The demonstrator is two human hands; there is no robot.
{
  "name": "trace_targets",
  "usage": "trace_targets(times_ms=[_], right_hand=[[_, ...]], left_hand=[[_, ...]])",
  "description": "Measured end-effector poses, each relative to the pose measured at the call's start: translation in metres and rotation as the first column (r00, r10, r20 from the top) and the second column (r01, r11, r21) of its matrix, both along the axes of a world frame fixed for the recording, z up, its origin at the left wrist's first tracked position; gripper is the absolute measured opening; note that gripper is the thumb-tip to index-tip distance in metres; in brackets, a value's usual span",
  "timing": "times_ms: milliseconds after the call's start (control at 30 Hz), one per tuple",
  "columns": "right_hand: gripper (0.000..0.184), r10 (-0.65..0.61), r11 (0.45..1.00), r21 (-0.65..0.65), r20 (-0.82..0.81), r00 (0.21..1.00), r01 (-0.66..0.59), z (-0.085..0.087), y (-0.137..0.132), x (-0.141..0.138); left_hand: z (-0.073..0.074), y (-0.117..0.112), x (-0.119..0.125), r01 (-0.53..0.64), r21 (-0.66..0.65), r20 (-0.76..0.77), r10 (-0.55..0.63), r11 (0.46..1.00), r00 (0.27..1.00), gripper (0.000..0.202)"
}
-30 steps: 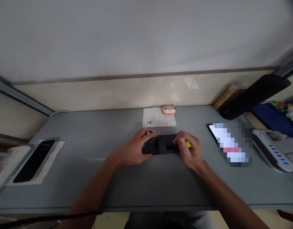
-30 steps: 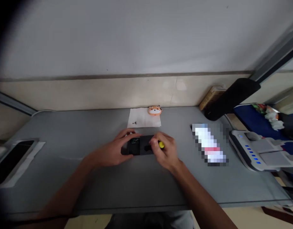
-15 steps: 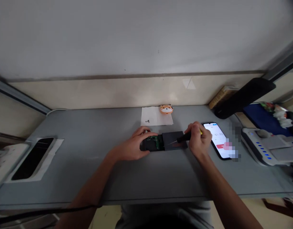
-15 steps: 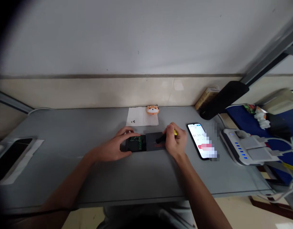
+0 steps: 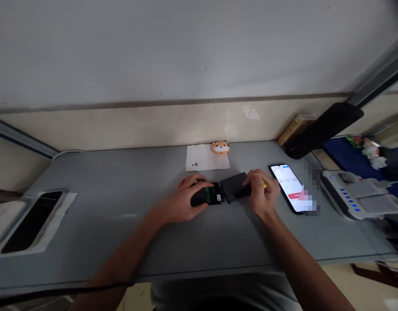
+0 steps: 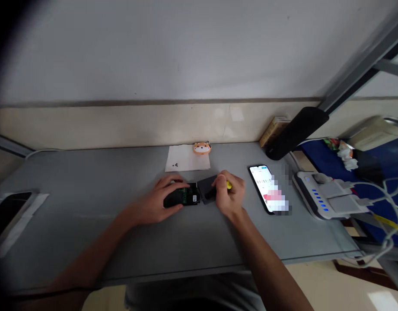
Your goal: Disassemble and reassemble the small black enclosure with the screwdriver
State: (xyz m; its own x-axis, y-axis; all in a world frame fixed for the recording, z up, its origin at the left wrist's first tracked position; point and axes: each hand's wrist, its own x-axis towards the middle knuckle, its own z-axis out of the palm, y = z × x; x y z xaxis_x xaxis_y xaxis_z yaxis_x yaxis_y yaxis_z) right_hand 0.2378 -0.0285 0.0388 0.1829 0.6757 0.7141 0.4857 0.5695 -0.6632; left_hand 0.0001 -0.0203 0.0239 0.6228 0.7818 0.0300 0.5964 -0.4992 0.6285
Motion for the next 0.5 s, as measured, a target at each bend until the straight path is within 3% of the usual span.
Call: trace_targets(times_ms=[267,500], right_hand=[[0.039,0.14,0.971,0.158,0.241,0.96,-0.181,0.001,-0.007,-0.005],[0.044,0.069,0.986,0.139,0.136,0.988,-0.088,0.002,-0.006,0.005]], left_hand=[[-0.002,-0.001,0.008,0.01,0.041,-0.037,-0.009,0.999,0.999,0.054],[0.001,-0.002,0.008,0.031,0.039,-0.02,-0.03,0.999,0.999,0.047]])
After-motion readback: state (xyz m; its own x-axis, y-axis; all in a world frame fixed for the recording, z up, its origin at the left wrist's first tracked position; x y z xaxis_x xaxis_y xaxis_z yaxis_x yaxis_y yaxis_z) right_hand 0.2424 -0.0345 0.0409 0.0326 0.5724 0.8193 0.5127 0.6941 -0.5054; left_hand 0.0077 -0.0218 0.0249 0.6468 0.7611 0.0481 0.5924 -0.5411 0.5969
